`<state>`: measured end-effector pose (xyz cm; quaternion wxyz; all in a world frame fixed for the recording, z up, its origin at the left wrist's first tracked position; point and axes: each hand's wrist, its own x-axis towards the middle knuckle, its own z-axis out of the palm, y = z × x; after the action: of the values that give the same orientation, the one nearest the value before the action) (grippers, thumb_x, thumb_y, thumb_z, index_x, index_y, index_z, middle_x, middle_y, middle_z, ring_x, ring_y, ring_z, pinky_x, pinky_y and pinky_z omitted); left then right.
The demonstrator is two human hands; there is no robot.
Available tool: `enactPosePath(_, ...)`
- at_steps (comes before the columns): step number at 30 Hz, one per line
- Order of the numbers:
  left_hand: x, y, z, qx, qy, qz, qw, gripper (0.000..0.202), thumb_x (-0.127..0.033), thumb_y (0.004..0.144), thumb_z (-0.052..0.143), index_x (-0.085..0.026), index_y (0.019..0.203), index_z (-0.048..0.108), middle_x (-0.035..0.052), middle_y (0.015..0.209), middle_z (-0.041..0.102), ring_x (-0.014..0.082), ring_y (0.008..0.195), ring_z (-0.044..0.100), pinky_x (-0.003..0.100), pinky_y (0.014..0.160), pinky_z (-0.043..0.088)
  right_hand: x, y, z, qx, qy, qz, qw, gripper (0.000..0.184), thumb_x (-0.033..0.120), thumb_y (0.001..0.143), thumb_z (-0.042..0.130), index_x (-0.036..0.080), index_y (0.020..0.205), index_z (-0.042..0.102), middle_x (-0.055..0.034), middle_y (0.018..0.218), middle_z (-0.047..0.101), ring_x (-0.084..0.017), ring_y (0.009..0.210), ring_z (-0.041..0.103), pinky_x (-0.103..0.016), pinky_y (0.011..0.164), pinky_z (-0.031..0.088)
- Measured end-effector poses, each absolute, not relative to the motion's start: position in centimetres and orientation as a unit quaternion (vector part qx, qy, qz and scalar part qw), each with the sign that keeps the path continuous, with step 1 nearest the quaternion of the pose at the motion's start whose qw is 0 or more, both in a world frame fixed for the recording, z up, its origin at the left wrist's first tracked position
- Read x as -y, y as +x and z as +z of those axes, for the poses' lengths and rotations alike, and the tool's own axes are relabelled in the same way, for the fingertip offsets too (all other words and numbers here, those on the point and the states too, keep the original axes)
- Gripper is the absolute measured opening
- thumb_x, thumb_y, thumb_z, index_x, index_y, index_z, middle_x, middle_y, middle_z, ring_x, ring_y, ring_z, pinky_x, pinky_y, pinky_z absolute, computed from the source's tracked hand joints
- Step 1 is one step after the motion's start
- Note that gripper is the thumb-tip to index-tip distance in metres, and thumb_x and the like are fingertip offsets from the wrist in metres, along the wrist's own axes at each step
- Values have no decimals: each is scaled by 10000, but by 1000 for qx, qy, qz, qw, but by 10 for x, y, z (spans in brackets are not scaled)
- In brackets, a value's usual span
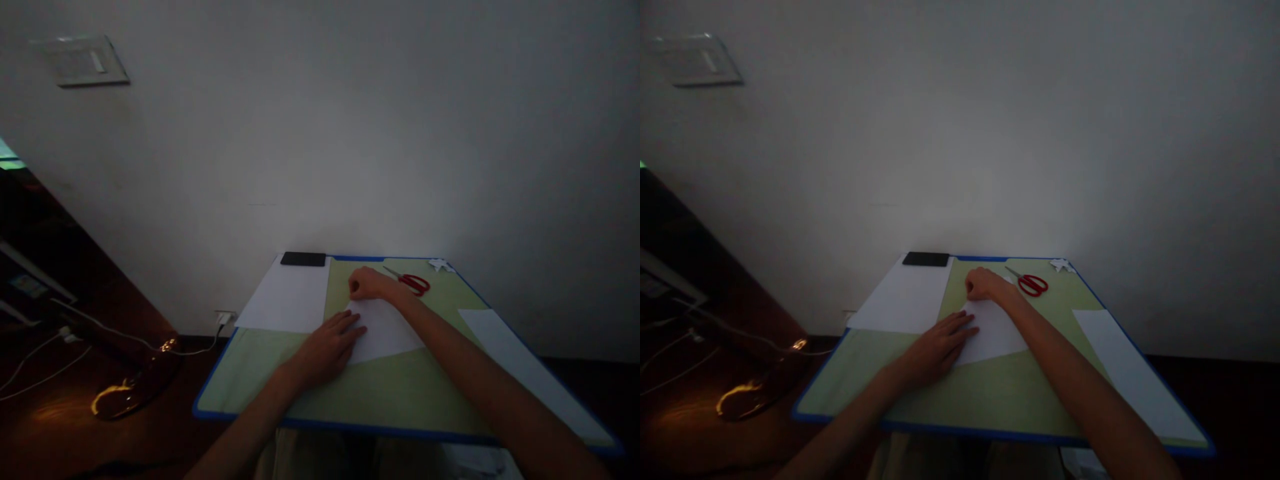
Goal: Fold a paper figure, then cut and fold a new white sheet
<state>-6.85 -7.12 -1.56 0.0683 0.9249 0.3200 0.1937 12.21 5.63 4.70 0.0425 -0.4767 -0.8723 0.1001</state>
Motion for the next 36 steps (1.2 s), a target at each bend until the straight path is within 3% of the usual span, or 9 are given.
enactPosePath(21,74,-69,-13,-341,923,157,81,491,-143,969,455,-198,1454,510,112,1580,428,264,1489,345,459,1230,311,-113,162,29,889,-413,187,58,127,219,759,670,159,808,771,-48,800,763,-182,738,672,-246,658,466)
enactPosePath(36,71,-74,-14,-331,922,172,104,481,-155,975,452,-241,1443,519,78,1591,419,244,1504,317,475,1228,322,-124,175,27,865,-481,103,97,86,157,791,659,166,803,744,-36,813,748,-154,739,633,-227,680,429)
